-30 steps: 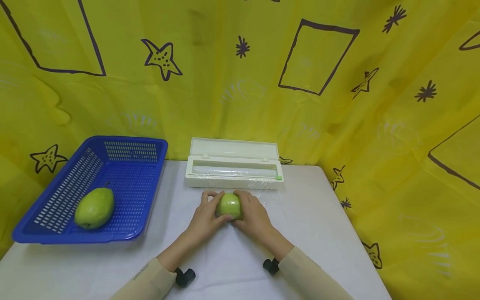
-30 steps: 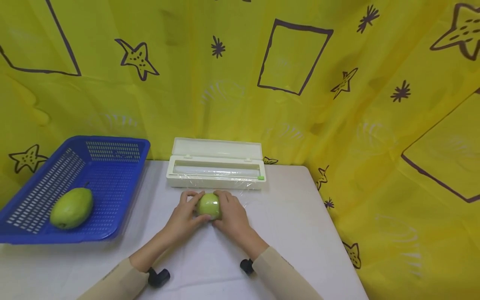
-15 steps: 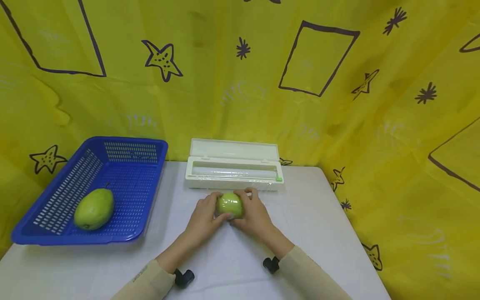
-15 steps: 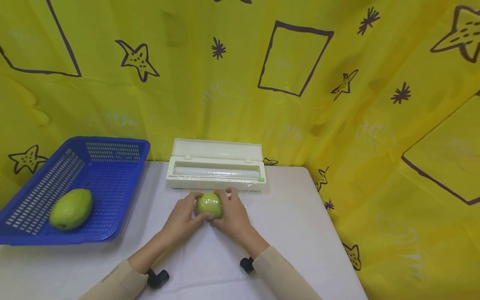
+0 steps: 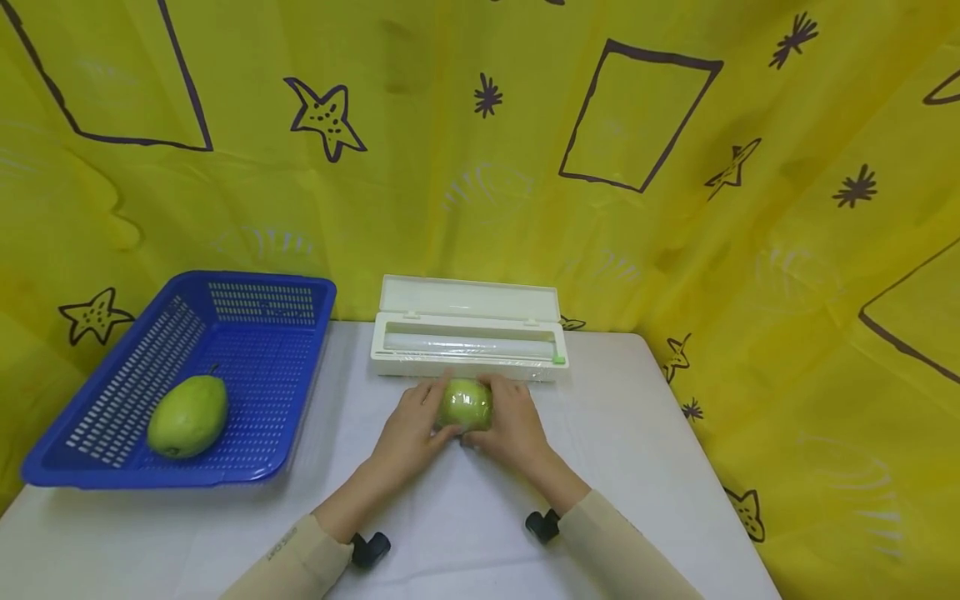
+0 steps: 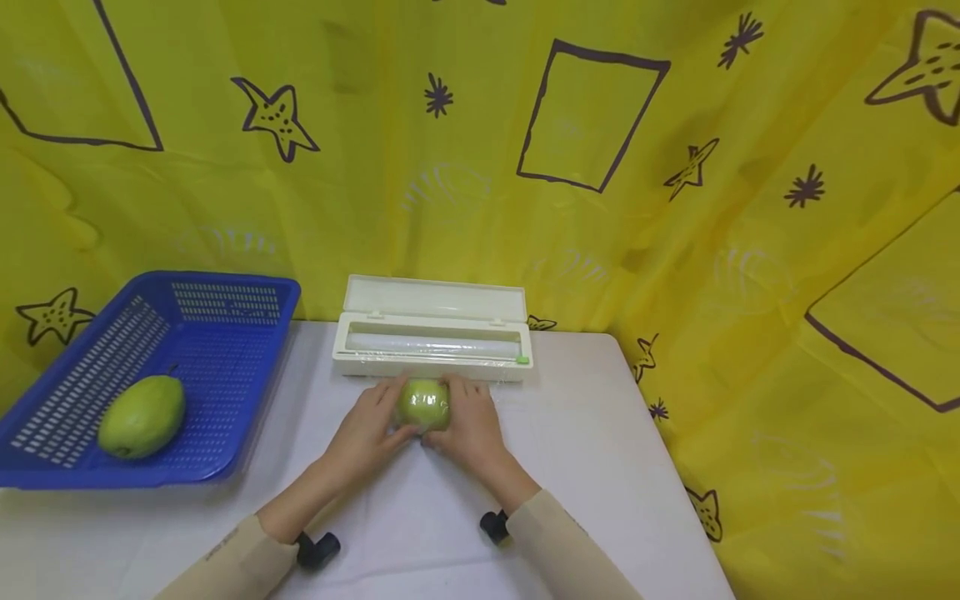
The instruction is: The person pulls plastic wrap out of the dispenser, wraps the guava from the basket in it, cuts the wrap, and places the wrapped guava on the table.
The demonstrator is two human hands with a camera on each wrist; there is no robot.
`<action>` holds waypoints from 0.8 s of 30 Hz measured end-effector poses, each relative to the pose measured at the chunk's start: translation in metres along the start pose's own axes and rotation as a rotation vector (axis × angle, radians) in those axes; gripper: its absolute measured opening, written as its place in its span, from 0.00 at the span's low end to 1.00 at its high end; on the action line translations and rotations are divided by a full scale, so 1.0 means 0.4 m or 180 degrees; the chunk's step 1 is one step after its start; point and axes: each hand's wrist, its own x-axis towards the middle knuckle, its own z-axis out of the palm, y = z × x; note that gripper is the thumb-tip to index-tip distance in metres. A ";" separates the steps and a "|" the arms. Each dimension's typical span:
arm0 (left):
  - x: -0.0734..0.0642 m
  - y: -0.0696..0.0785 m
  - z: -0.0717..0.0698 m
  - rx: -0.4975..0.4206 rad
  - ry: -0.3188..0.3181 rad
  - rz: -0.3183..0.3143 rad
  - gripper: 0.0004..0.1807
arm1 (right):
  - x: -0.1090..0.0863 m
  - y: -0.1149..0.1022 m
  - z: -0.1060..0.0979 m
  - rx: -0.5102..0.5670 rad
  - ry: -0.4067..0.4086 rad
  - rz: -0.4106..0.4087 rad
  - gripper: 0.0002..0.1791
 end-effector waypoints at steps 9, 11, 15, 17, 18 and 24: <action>0.006 0.008 -0.001 0.0018 -0.0029 0.0038 0.41 | -0.006 0.000 0.006 0.0030 0.0071 -0.0181 0.53; 0.010 0.009 0.001 -0.0003 -0.0056 0.0011 0.43 | -0.004 -0.001 0.008 0.0030 0.0078 -0.0205 0.55; 0.023 0.006 0.008 -0.0066 -0.0050 -0.0019 0.45 | 0.010 -0.006 0.008 0.0030 0.0103 -0.0254 0.54; 0.032 0.003 0.011 -0.0075 -0.0011 0.0006 0.45 | 0.020 -0.006 0.003 0.0052 0.0109 -0.0274 0.50; 0.036 0.000 0.012 -0.0070 0.0008 0.0016 0.45 | 0.025 -0.005 0.001 0.0055 0.0102 -0.0286 0.49; 0.061 -0.014 0.013 0.0038 -0.0043 0.0032 0.49 | 0.049 0.003 -0.019 -0.0068 -0.0093 -0.0258 0.47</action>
